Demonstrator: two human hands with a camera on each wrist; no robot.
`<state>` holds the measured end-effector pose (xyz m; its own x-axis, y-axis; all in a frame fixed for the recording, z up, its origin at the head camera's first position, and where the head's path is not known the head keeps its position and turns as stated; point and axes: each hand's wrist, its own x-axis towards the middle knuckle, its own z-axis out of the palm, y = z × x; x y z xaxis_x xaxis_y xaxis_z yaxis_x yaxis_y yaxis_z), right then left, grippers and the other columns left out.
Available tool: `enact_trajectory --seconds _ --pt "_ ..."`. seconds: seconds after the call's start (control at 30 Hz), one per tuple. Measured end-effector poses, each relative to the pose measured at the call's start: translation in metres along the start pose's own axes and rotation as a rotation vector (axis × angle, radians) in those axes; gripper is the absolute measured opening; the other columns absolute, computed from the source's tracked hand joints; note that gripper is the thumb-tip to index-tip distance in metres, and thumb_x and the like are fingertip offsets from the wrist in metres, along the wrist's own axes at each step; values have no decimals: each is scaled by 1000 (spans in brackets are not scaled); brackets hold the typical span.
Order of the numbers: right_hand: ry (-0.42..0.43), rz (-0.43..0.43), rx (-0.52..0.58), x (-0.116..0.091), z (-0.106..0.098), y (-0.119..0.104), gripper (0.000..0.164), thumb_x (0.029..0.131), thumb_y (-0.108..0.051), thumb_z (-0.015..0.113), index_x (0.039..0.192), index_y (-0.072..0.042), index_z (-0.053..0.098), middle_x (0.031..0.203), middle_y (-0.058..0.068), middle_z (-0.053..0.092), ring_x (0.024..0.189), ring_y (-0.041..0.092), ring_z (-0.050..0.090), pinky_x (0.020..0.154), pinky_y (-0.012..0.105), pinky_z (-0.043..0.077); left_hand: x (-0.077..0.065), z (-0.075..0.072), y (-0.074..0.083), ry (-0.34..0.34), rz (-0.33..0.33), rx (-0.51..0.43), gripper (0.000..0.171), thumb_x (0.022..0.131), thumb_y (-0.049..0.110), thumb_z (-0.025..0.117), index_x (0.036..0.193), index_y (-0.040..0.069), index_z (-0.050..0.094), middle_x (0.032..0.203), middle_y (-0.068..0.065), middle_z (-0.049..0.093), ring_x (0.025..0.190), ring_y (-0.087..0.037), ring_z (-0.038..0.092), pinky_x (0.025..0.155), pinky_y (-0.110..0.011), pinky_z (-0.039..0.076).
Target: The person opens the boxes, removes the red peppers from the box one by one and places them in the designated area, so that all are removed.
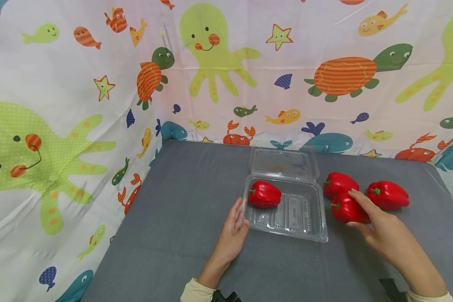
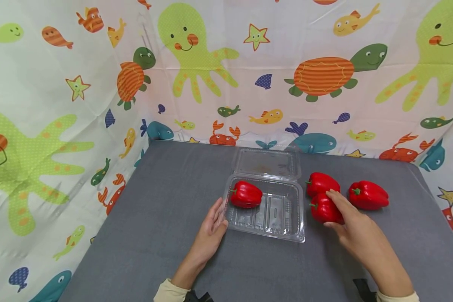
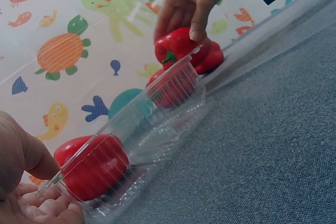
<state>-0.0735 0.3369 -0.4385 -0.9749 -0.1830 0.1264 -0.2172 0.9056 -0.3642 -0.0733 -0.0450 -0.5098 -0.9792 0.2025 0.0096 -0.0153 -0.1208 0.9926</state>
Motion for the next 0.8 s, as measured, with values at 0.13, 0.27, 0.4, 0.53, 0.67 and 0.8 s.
enact_trajectory --seconds 0.13,0.27,0.4,0.53,0.67,0.8 --pt "-6 1 1 -2 3 2 105 70 -11 99 158 -5 41 126 38 63 89 49 70 68 61 63 0 0 0 -2 0 -3 69 108 -4 48 169 8 18 175 -12 22 161 -24 20 127 -33 23" --pt "4 -20 -6 -4 5 5 103 71 -11 98 158 -5 42 127 37 64 90 47 70 69 60 64 -1 0 0 -4 4 1 69 108 -4 48 169 8 17 175 -11 22 161 -24 20 127 -33 23" --pt "-10 -27 1 -4 9 7 103 72 -12 98 158 -4 42 130 37 63 93 49 69 71 60 64 -1 0 -1 -1 5 12 69 108 -4 48 169 8 18 175 -11 22 161 -24 20 126 -33 23" --pt "-25 -32 12 -4 12 8 103 73 -13 98 158 -4 41 136 38 59 104 57 66 76 63 63 -1 0 -1 0 5 15 69 108 -4 48 169 7 17 175 -10 23 161 -23 21 126 -33 23" --pt "6 -59 8 -3 15 9 102 71 -11 98 157 -4 44 136 36 60 106 56 67 78 64 62 0 0 -1 -1 12 9 69 108 -4 47 169 6 17 175 -11 23 161 -24 21 127 -33 23" --pt "17 -63 10 -4 18 11 101 70 -11 99 155 -3 45 136 36 60 107 57 66 78 65 61 0 0 -1 1 8 6 69 107 -4 47 169 7 18 174 -11 23 161 -24 21 126 -32 23"
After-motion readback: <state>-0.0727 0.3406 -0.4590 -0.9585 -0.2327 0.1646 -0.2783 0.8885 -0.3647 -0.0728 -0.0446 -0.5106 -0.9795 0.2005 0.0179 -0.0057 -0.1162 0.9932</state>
